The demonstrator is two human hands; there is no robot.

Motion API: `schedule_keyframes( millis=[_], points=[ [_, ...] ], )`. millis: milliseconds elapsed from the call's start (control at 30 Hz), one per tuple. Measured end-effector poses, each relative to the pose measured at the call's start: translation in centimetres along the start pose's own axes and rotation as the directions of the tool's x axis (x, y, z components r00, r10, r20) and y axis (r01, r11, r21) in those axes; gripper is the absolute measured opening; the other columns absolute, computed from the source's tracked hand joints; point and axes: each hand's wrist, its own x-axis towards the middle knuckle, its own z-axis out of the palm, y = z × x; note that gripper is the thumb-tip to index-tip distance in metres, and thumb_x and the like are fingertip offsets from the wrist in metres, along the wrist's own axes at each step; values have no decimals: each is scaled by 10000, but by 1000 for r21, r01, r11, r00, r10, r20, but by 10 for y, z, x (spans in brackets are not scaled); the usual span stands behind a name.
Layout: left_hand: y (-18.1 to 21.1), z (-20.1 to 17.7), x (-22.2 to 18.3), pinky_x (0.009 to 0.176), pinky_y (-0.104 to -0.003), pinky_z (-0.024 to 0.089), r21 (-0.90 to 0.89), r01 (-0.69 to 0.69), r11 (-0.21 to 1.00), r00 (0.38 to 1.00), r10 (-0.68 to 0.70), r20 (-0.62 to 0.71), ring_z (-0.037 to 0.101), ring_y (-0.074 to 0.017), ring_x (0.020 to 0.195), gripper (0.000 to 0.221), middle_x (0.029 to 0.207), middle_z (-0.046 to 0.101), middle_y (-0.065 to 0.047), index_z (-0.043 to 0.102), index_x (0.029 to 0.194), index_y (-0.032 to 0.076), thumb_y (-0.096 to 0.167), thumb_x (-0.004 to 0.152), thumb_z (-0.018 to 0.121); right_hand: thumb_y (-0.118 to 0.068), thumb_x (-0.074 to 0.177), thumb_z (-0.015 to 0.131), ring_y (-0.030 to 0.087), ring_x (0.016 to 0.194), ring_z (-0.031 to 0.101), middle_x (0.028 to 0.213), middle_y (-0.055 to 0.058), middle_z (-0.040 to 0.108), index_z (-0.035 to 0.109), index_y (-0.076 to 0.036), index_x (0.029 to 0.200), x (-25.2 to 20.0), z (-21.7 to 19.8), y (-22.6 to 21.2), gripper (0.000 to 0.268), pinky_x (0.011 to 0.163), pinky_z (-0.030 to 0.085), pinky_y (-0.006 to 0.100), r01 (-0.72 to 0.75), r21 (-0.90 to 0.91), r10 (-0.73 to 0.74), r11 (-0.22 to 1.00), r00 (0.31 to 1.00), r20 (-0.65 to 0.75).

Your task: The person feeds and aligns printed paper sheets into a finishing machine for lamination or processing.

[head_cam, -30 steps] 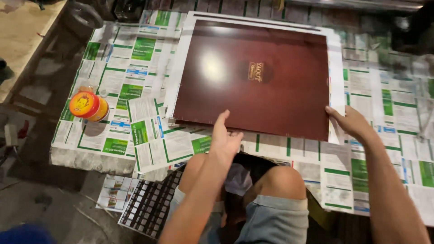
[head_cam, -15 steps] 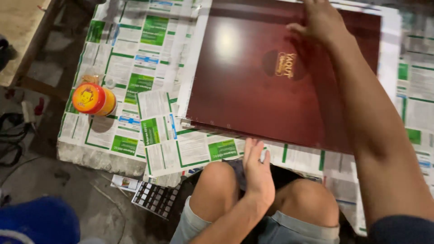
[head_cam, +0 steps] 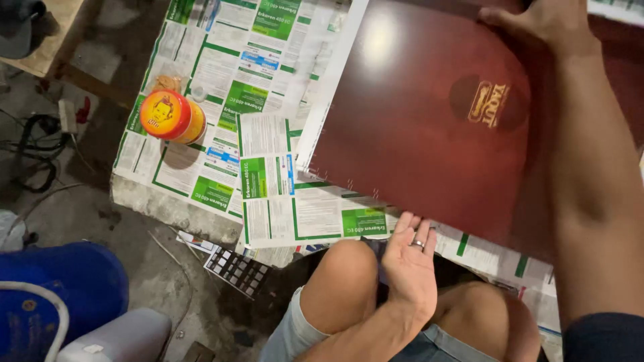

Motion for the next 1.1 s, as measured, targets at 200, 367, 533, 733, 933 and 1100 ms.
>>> schedule_keyframes(
  millis=[200, 367, 533, 733, 933, 1100],
  points=[
    [-9, -12, 8, 1224, -444, 310, -58, -31, 998, 999, 33, 32, 488, -259, 1318, 432, 1332, 541, -82, 520, 1310, 15, 202, 926, 583, -671, 901, 734, 369, 1104, 641, 1160, 198, 691, 675, 28, 1162, -15, -4, 10, 749, 1008, 505, 459, 78, 33, -74, 996, 993, -90],
    [-8, -1, 4, 1204, -453, 321, -94, -42, 995, 999, 39, -31, 496, -263, 1292, 422, 1311, 544, -79, 518, 1293, 32, 248, 937, 588, -726, 937, 733, 413, 1210, 637, 1275, 243, 683, 662, 4, 1356, 4, -18, -8, 845, 1056, 496, 489, 36, 38, -36, 999, 999, -14],
    [-4, 11, -8, 1174, -413, 350, -114, -57, 992, 993, 69, 96, 524, -219, 1347, 543, 1410, 570, -77, 538, 1347, 37, 313, 879, 547, -757, 1066, 541, 489, 1286, 542, 1451, 324, 569, 563, 57, 1466, -7, -19, -42, 907, 1086, 410, 542, -100, -28, 102, 995, 990, 102],
    [-6, -1, 4, 1069, -422, 407, -155, -26, 988, 999, 23, -22, 596, -215, 1174, 332, 1274, 648, -53, 585, 1154, 75, 297, 906, 569, -713, 1014, 508, 458, 1472, 361, 1591, 316, 401, 392, 52, 1592, -20, -32, -66, 966, 1224, 243, 495, -87, 55, 82, 995, 994, 77],
    [-13, -11, 9, 975, -417, 401, -144, -17, 989, 984, -10, -178, 578, -215, 1070, 268, 1203, 639, -47, 587, 1104, 126, 334, 934, 593, -778, 964, 449, 433, 1503, 269, 1631, 295, 303, 266, 24, 1634, -34, -25, -71, 1061, 1218, 188, 488, -76, 10, 74, 997, 991, 114],
    [-5, 16, -9, 1082, -431, 389, -166, -62, 984, 996, 50, -72, 578, -233, 1203, 446, 1325, 627, -73, 579, 1254, 82, 369, 914, 568, -841, 959, 349, 438, 1458, 313, 1601, 289, 334, 281, 5, 1616, -2, -39, -69, 1073, 1174, 233, 515, -115, -77, 132, 990, 952, 276]
  ],
)
